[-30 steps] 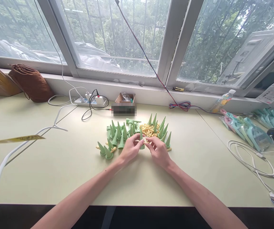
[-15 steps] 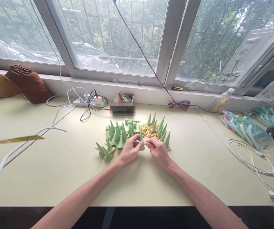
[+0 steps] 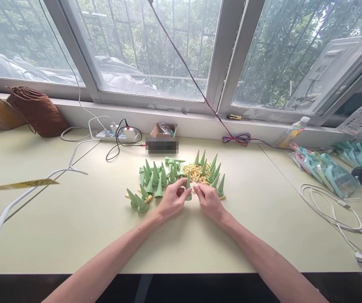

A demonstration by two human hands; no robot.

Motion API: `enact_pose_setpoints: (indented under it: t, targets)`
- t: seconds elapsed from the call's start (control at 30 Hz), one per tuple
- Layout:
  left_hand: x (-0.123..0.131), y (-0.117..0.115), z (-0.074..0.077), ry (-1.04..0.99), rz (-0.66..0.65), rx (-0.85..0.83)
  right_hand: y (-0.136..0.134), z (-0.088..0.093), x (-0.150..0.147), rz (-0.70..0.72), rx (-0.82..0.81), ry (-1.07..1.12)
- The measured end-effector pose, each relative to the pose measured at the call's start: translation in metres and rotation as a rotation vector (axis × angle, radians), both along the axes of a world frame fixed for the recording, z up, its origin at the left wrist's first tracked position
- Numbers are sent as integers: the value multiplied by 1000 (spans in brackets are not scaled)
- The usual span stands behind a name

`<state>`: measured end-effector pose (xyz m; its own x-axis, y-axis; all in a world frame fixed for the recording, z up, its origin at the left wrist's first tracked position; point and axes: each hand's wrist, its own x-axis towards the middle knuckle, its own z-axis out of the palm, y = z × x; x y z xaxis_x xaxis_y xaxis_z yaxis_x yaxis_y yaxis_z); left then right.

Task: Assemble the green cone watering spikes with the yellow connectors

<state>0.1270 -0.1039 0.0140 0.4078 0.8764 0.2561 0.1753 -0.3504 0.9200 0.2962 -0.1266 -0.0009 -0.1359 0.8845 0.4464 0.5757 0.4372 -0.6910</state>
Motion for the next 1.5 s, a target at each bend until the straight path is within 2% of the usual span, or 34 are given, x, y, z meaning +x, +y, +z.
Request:
enact_pose_setpoints:
  t: [0.3,0.43,0.63,0.8,1.17,1.5]
  targets:
    - [1,-1,2,65,-18,70,-1,2,-2,12,-101,59]
    - [2,0,2,15,12,9,-2,4,-3,-1,-119,86]
    - [2,1,12,-81,54,-108,-4,10,-5,43,-97,122]
    - [2,0,12,-94,33,-127,-4,9,-4,43,-96,129]
    - [1,2,3,-32,-7,13,-4,8,-3,15,-102,119]
    - [-3,1,3,149,-6,205,-3,7,-1,-10,-223,181]
